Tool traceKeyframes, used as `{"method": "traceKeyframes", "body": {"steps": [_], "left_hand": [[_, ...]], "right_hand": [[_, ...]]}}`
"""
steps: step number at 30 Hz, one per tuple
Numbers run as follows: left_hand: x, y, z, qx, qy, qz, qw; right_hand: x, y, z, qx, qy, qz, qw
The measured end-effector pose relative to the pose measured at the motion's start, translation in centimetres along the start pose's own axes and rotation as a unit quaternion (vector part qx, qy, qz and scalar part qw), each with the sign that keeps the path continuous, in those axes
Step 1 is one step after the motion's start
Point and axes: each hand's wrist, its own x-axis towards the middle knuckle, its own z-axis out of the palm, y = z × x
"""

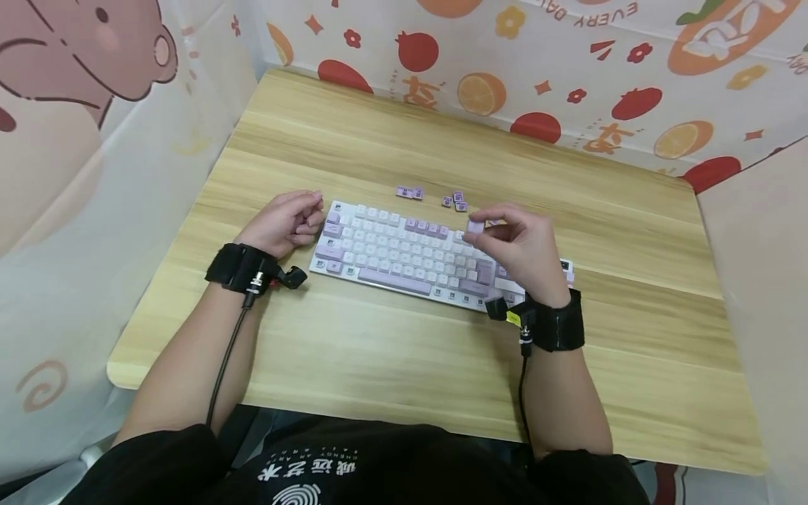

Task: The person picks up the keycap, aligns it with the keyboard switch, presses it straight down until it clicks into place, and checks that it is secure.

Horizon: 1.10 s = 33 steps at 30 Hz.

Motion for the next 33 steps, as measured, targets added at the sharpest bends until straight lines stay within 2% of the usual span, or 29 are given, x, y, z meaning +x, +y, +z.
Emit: {"method": "traceKeyframes", "body": {"steps": [4,11,16,19,24,29,33], "left_hand": [[-0.2,-0.4,-0.1,0.006,0.011,0.000,0.9999],[-0.5,-0.9,-0.2,0.002,0.009,0.002,1.0000],[-0.4,-0.9,-0.2,0.003,0.008,0.004,1.0000],[-0.3,-0.9,-0.2,0.004,0.010,0.006,0.9999],[-0.2,-1.1,-0.2,0.007,0.009,0.005,0.9999],[0.1,-1.2,0.0,0.018,0.010,0.006,0.9998],[0.3,-1.1,0.3,0.024,0.011,0.008,0.9996]], "right_hand": [[-1.6,1.8,-0.2,-0.130,-0.025,-0.002,0.991],[-4.9,4.6,-0.4,-0.247,-0.098,0.013,0.964],[-6.9,6.2,-0.4,-0.262,-0.116,-0.016,0.958],[-7.3,6.9,-0.1,-0.259,-0.117,-0.034,0.958],[-7.6,7.7,0.6,-0.283,-0.119,-0.044,0.951],[-8.0,8.2,0.8,-0.302,-0.084,-0.058,0.948],[-8.4,8.6,0.7,-0.307,-0.052,-0.053,0.949]]}}
